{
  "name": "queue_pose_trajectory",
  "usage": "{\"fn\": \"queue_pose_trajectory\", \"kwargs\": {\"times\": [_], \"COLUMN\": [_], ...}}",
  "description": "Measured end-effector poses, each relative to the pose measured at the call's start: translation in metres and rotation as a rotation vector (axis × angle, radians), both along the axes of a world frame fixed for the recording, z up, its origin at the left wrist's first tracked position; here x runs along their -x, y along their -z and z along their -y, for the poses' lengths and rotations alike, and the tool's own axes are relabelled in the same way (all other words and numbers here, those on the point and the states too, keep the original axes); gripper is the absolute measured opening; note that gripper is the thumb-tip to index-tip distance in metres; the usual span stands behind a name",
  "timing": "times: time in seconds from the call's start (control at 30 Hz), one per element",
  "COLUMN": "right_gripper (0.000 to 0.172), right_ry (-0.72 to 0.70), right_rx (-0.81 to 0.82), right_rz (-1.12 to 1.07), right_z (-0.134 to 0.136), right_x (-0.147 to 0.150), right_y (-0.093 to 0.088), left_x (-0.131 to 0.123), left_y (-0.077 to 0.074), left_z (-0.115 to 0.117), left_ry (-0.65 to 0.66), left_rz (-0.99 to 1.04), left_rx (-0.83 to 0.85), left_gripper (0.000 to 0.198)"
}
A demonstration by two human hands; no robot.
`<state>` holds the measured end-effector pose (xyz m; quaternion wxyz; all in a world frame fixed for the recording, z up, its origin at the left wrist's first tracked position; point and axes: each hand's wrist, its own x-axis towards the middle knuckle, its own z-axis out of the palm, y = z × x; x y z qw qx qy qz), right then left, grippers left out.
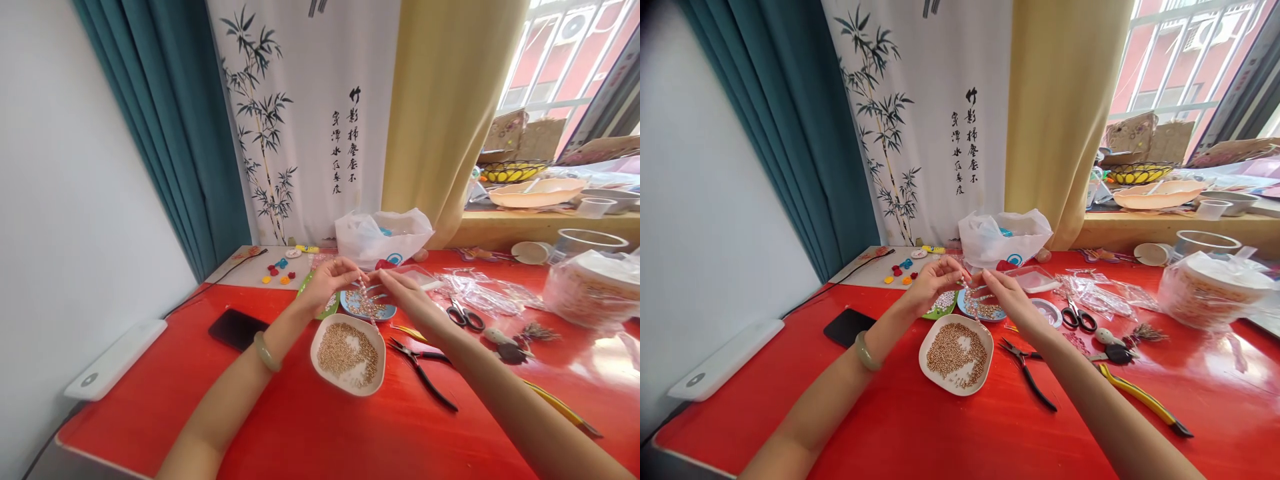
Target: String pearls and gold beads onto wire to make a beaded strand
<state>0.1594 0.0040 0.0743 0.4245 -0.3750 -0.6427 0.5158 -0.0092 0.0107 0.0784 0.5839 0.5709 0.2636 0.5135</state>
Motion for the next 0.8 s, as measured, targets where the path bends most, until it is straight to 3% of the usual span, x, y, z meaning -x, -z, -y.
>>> {"fn": "queue_pose_trajectory", "kwargs": {"times": [0.13, 0.27, 0.53, 0.8], "right_gripper": [0.038, 0.034, 0.030, 0.016], "right_ry": [-0.226, -0.330, -0.354, -0.302], "right_rx": [0.257, 0.370, 0.534, 0.461], "right_rz": [-0.060, -0.136, -0.172, -0.149], "right_z": [0.001, 0.007, 0.009, 0.011], "right_x": [0.011, 0.018, 0.018, 0.020], "right_y": [0.014, 0.017, 0.016, 0.019], "left_x": [0.007, 0.014, 0.028, 0.035], "left_y": [-0.006, -0.008, -0.015, -0.016], "left_z": [-0.003, -0.007, -0.012, -0.015], "left_ry": [-0.124, -0.242, -0.443, -0.482], "left_rz": [0.166, 0.210, 0.176, 0.177], "left_rx": [0.027, -0.015, -0.110, -0.157], "left_gripper": [0.015, 0.014, 0.013, 0.011]}}
